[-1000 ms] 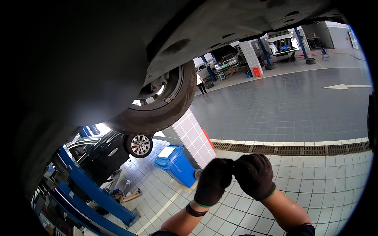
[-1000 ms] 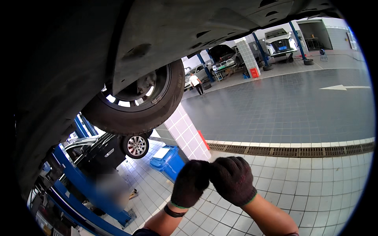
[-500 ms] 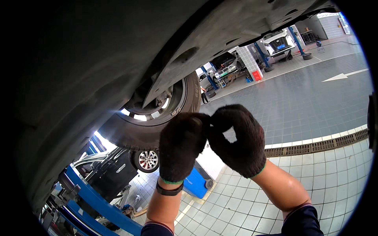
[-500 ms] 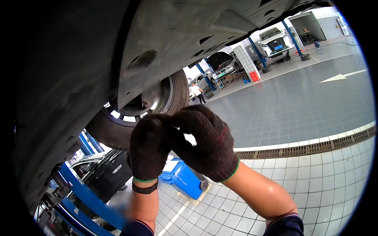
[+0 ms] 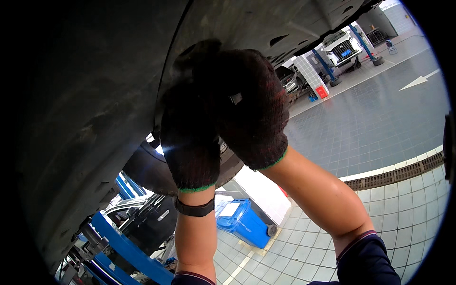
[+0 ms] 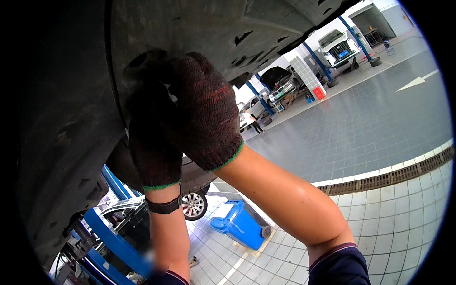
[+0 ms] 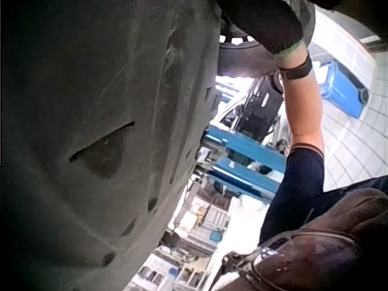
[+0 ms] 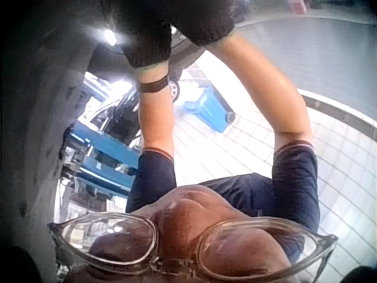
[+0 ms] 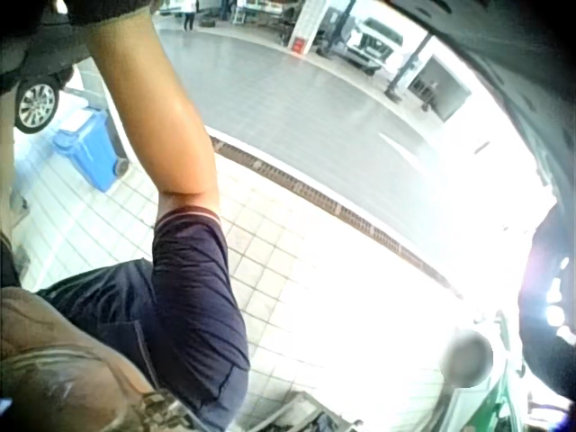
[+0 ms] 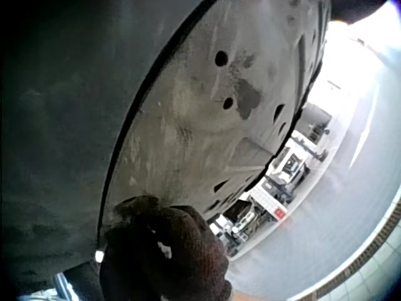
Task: The person pushes fasteners into holes in a plastic underbody panel under a vehicle to secure it.
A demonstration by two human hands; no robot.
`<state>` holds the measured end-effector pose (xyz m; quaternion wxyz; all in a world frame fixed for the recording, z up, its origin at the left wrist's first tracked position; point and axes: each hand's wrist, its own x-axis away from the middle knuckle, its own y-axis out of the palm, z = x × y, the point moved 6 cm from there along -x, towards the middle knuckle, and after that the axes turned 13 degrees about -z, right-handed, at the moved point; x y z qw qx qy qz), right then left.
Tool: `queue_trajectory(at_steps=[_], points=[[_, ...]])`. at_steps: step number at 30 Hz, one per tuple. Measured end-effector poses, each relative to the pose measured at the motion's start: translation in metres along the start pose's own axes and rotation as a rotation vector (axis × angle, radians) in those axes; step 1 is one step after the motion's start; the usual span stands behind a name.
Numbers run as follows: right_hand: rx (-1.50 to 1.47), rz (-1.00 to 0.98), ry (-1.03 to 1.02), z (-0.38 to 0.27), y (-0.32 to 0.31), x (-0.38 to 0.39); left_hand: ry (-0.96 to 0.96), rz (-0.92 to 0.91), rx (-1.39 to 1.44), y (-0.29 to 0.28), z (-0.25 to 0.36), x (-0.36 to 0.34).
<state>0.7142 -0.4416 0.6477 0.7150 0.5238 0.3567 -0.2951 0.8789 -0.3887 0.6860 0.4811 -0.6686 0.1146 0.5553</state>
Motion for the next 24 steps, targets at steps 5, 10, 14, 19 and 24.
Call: queue_trajectory(at_steps=[5, 10, 14, 19, 24], points=[[0.002, 0.087, -0.076, -0.007, 0.004, -0.009, 0.075, -0.029, -0.656, 0.000, 0.010, -0.004], [-0.070, 0.089, -0.047, -0.002, 0.011, -0.010, 0.016, -0.018, 0.182, 0.002, 0.002, -0.006], [0.031, 0.083, -0.089, -0.006, 0.017, -0.017, 0.085, -0.056, -0.760, -0.005, 0.010, -0.006], [0.011, 0.176, 0.027, -0.013, 0.024, -0.012, -0.044, -0.054, 0.723, -0.006, -0.027, -0.003], [-0.039, 0.199, 0.126, -0.011, 0.033, -0.007, -0.011, -0.081, 0.674, -0.024, -0.037, 0.002]])
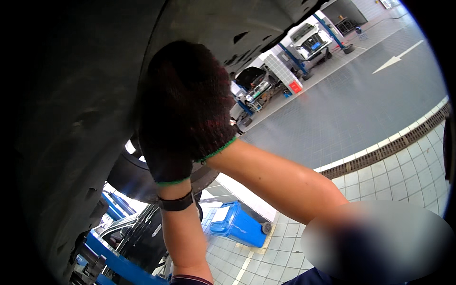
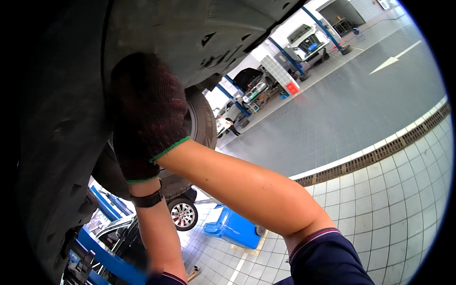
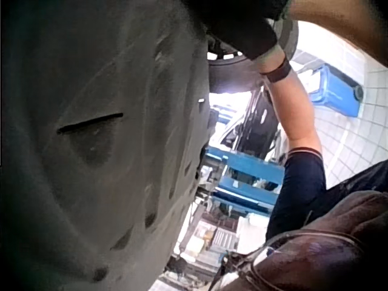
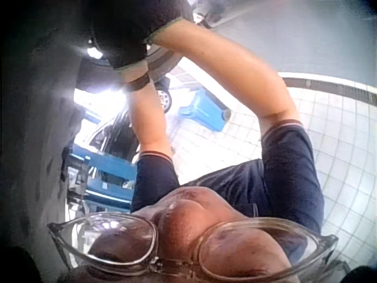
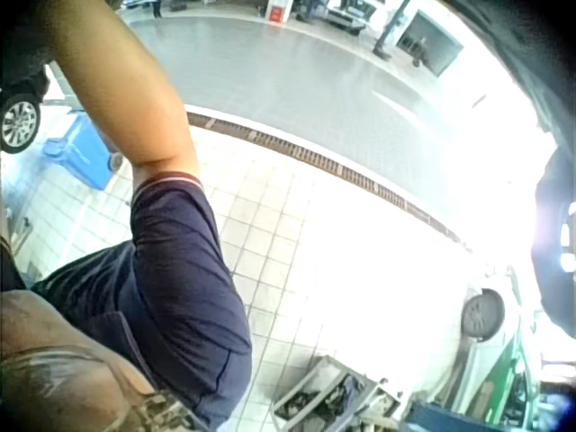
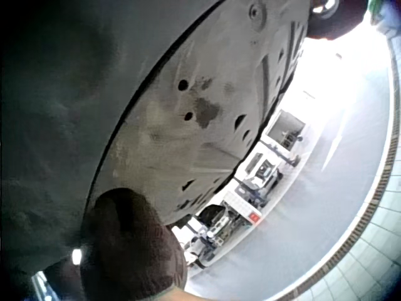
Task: The person pushes fasteners into holes in a plastic underbody panel under a vehicle to secure it.
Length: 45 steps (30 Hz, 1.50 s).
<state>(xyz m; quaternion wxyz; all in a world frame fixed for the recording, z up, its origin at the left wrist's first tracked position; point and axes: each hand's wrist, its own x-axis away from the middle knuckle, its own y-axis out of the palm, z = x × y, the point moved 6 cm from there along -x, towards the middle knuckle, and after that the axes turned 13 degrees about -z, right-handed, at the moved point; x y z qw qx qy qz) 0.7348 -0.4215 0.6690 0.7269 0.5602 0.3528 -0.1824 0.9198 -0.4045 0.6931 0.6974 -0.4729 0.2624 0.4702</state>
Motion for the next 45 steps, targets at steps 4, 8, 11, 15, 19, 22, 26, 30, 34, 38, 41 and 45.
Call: queue_trajectory(at_steps=[4, 8, 11, 15, 19, 22, 26, 30, 34, 38, 41, 45], points=[[-0.009, -0.146, 0.293, -0.016, -0.004, -0.007, -0.107, -0.240, 0.135, -0.035, 0.005, -0.001], [0.356, -0.350, 0.136, -0.020, 0.003, -0.017, -0.057, -0.246, 0.462, 0.002, -0.004, -0.005], [0.398, -0.422, 0.017, -0.029, -0.001, -0.018, 0.027, -0.191, -0.267, 0.010, 0.006, -0.011], [0.174, -0.400, 0.121, -0.020, 0.000, -0.022, 0.169, -0.144, -1.130, 0.022, 0.018, -0.013], [0.460, -0.627, 0.069, -0.034, -0.003, -0.023, 0.255, -0.118, -1.492, 0.024, 0.016, -0.008], [0.449, -0.561, 0.080, -0.038, -0.010, -0.025, 0.311, -0.095, -1.689, 0.030, 0.010, -0.004], [0.427, -0.261, -0.075, -0.031, 0.000, -0.010, 0.170, -0.082, -1.571, -0.012, -0.016, 0.002], [0.703, -0.309, -0.060, -0.034, 0.015, -0.015, -0.106, 0.056, -0.854, -0.055, -0.033, 0.025], [0.866, -0.741, 0.141, -0.035, 0.020, -0.027, -0.265, -0.207, 0.726, 0.036, -0.046, 0.046], [0.885, -0.672, 0.053, -0.038, 0.001, -0.021, -0.576, 0.008, 1.316, 0.083, -0.069, 0.081], [0.862, -0.812, 0.160, -0.041, 0.005, -0.014, -0.608, 0.173, 1.385, 0.101, -0.079, 0.118], [0.975, -0.938, 0.078, -0.037, 0.001, -0.011, -0.626, 0.217, 1.614, 0.111, -0.112, 0.165]])
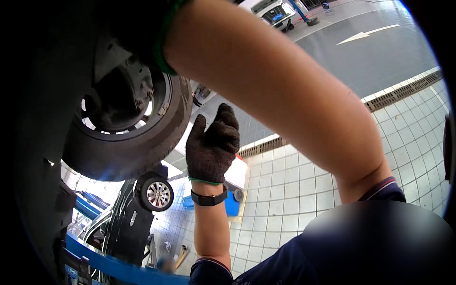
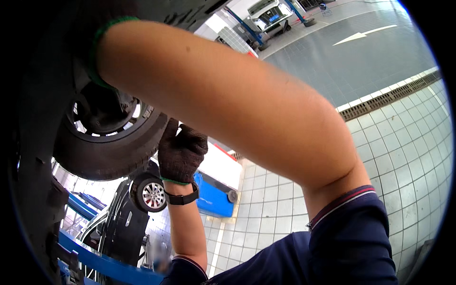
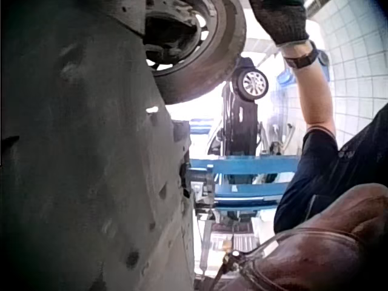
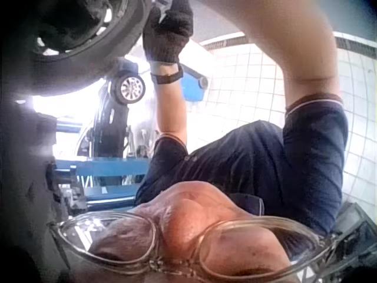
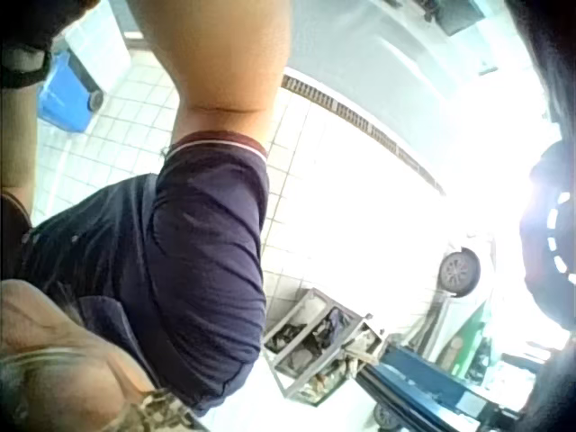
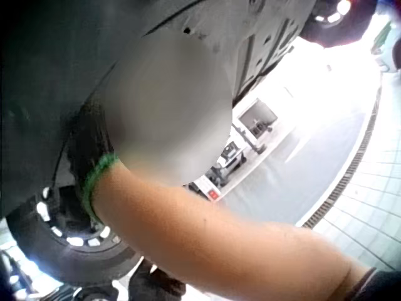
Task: The person pushes fasteners into holes in a plastic underbody panel under a vehicle to secure it.
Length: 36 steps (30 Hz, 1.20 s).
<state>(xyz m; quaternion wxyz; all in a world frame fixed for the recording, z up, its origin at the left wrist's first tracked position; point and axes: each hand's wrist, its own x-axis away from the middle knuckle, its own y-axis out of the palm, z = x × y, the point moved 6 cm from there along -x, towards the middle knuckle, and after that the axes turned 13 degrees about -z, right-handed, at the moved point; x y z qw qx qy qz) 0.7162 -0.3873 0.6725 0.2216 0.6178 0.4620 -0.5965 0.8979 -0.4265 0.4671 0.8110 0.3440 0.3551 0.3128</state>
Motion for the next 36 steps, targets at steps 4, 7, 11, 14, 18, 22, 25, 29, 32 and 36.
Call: queue_trajectory(at_steps=[4, 7, 11, 14, 18, 22, 25, 29, 32, 36], points=[[0.108, -0.118, -0.104, 0.006, 0.000, 0.008, 0.034, 0.130, 0.095, -0.038, -0.030, 0.017], [0.130, -0.244, -0.245, 0.013, 0.006, 0.030, 0.038, 0.198, 0.050, -0.057, -0.054, 0.032], [-0.390, -0.370, -0.407, 0.037, 0.081, 0.132, 0.095, 0.265, 0.037, -0.078, -0.084, 0.081], [-0.637, -0.594, -0.051, 0.082, 0.113, 0.245, -0.015, 0.284, 0.027, -0.084, -0.112, 0.096], [-0.671, -0.813, 0.222, 0.108, 0.113, 0.330, -0.121, 0.400, 0.104, -0.094, -0.138, 0.098], [-0.550, -0.795, 0.321, 0.109, 0.109, 0.364, -0.157, 0.347, 0.200, -0.115, -0.153, 0.106], [-0.471, -0.793, 0.336, 0.107, 0.095, 0.372, -0.213, 0.349, 0.274, -0.125, -0.167, 0.103], [-0.418, -0.752, 0.388, 0.113, 0.080, 0.386, -0.317, 0.371, 0.321, -0.142, -0.188, 0.091], [-0.363, -0.780, 0.388, 0.122, 0.069, 0.392, -0.373, 0.354, 0.356, -0.153, -0.208, 0.072], [-0.201, -0.829, 0.276, 0.153, 0.055, 0.402, -0.457, 0.368, 0.365, -0.163, -0.236, 0.033]])
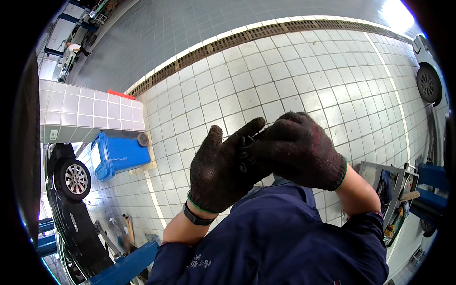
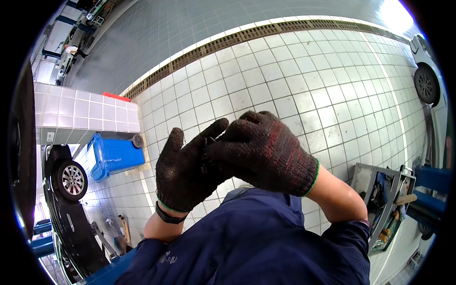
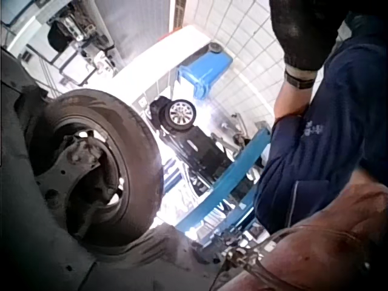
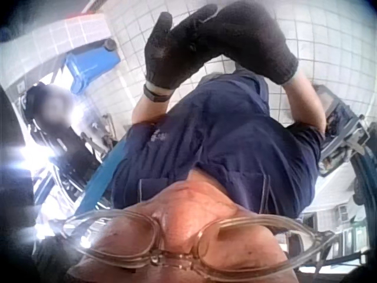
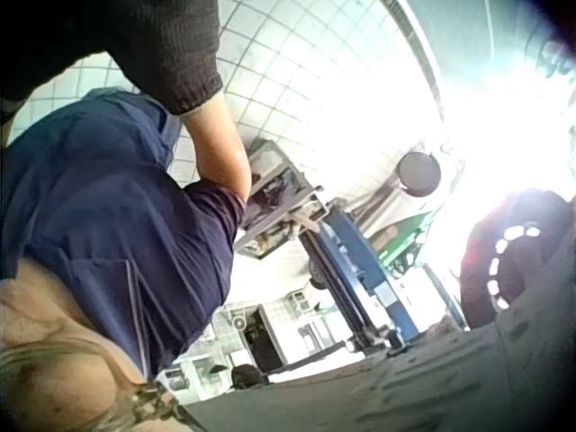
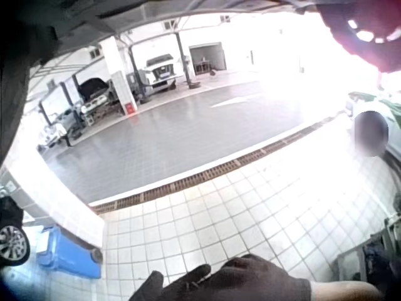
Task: The person pushes fasteners into holes in a plastic underbody panel under a vehicle to secure it.
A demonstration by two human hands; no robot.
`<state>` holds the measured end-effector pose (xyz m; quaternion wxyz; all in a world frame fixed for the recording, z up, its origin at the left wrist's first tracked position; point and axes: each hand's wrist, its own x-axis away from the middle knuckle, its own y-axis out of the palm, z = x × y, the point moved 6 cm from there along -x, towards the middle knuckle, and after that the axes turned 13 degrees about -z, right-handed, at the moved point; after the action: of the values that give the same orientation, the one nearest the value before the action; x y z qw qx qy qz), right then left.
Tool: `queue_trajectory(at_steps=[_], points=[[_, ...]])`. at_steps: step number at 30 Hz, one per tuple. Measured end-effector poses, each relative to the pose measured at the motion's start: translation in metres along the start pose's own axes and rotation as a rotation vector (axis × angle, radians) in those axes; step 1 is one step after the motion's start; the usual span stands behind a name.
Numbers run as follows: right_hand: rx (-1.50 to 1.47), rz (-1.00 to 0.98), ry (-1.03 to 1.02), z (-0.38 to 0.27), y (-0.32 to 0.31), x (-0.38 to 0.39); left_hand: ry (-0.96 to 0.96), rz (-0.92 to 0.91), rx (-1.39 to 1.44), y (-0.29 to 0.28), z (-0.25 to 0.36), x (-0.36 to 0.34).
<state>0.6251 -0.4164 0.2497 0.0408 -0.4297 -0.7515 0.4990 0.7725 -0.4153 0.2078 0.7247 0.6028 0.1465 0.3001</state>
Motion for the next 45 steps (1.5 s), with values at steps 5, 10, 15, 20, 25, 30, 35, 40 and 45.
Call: queue_trajectory(at_steps=[5, 10, 15, 20, 25, 30, 35, 40, 45], points=[[0.014, -0.054, -0.055, 0.051, -0.042, 0.016, -0.040, -0.032, -0.030, 0.005, -0.008, -0.065], [-0.021, 0.097, -0.084, 0.104, -0.105, 0.024, -0.001, 0.018, -0.513, 0.018, -0.003, -0.139], [0.122, 0.332, 0.131, 0.152, -0.152, 0.033, 0.306, -0.070, -0.860, 0.018, -0.006, -0.190], [-0.079, 0.405, 0.159, 0.189, -0.172, 0.031, 0.176, -0.018, -1.527, 0.068, 0.036, -0.255], [-0.586, 0.346, 0.203, 0.229, -0.178, 0.028, -0.109, -0.118, -1.351, 0.077, 0.069, -0.304], [-0.445, 0.421, 0.085, 0.264, -0.194, 0.012, -0.239, -0.227, -1.521, 0.094, 0.100, -0.350], [-0.520, 0.628, 0.129, 0.301, -0.201, 0.016, -0.303, -0.096, -1.094, 0.082, 0.115, -0.402], [-0.426, 0.743, 0.050, 0.332, -0.235, 0.026, -0.281, -0.169, -1.177, 0.104, 0.113, -0.462], [-0.253, 0.758, 0.009, 0.359, -0.310, 0.047, -0.213, -0.415, -1.430, 0.166, 0.089, -0.524]])
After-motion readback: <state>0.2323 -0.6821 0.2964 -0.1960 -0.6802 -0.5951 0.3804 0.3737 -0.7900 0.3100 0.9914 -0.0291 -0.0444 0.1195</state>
